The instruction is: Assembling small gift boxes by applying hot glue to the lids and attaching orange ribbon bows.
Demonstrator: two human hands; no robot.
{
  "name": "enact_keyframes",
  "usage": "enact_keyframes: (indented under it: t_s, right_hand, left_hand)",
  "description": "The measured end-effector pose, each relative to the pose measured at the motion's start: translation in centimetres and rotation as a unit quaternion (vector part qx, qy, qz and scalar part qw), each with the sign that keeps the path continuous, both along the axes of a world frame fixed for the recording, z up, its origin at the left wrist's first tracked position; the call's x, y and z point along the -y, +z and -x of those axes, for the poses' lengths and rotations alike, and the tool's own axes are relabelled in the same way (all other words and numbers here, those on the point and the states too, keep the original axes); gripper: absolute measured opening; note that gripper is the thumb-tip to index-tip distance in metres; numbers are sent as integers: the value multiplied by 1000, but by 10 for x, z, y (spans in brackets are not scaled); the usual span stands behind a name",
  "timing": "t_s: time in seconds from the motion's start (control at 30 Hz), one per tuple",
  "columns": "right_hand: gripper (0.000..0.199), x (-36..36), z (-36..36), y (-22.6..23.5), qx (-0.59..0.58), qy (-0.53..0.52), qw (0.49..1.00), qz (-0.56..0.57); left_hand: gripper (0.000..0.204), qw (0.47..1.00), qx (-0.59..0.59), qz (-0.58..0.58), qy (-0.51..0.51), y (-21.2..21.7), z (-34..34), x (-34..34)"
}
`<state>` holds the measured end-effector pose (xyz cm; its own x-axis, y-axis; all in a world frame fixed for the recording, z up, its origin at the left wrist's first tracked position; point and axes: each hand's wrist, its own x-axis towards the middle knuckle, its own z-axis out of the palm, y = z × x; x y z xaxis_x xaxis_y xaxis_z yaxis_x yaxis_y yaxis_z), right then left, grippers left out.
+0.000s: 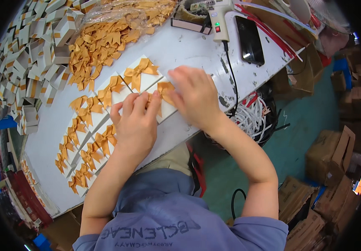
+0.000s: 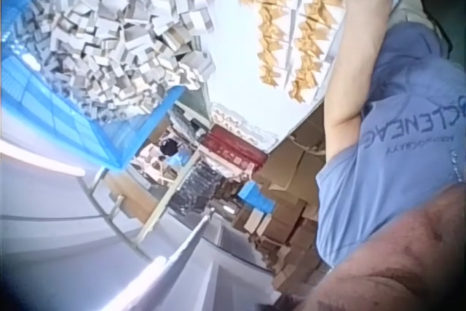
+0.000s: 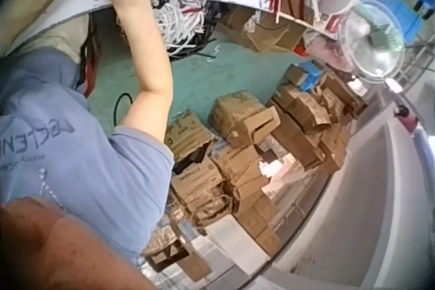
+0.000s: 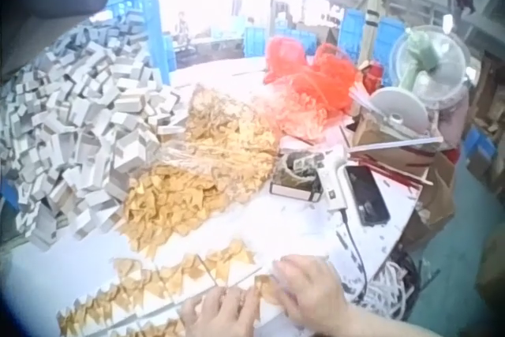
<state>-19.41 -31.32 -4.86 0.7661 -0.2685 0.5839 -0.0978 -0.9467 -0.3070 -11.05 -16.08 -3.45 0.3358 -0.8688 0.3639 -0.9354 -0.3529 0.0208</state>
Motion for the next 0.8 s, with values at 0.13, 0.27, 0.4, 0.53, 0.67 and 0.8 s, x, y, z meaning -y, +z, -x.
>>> enact_keyframes:
  t_s: [0.13, 0.27, 0.4, 0.53, 0.67, 0.8]
  right_hand:
    - [72, -15, 11, 2, -195, 114, 973, 42]
    - [72, -9, 9, 5, -201, 129, 969, 68]
    - [74, -10, 8, 9, -233, 120, 961, 84]
    - [80, -14, 9, 11, -254, 122, 957, 72]
    - [82, -14, 11, 19, -313, 124, 940, 64]
    - [82, -30, 8, 33, -154, 110, 982, -20]
  left_hand:
    - [37, 999, -23, -42, 1, 7, 2, 2]
    - [38, 1000, 1, -20, 14, -1, 5, 0]
    - [40, 1000, -11, -16, 21, -1, 8, 1]
    - [40, 999, -33, 22, 19, -4, 6, -3]
    - [40, 995, -90, 35, 23, -2, 4, -15]
    - [39, 956, -222, 178, -69, 21, 26, -83]
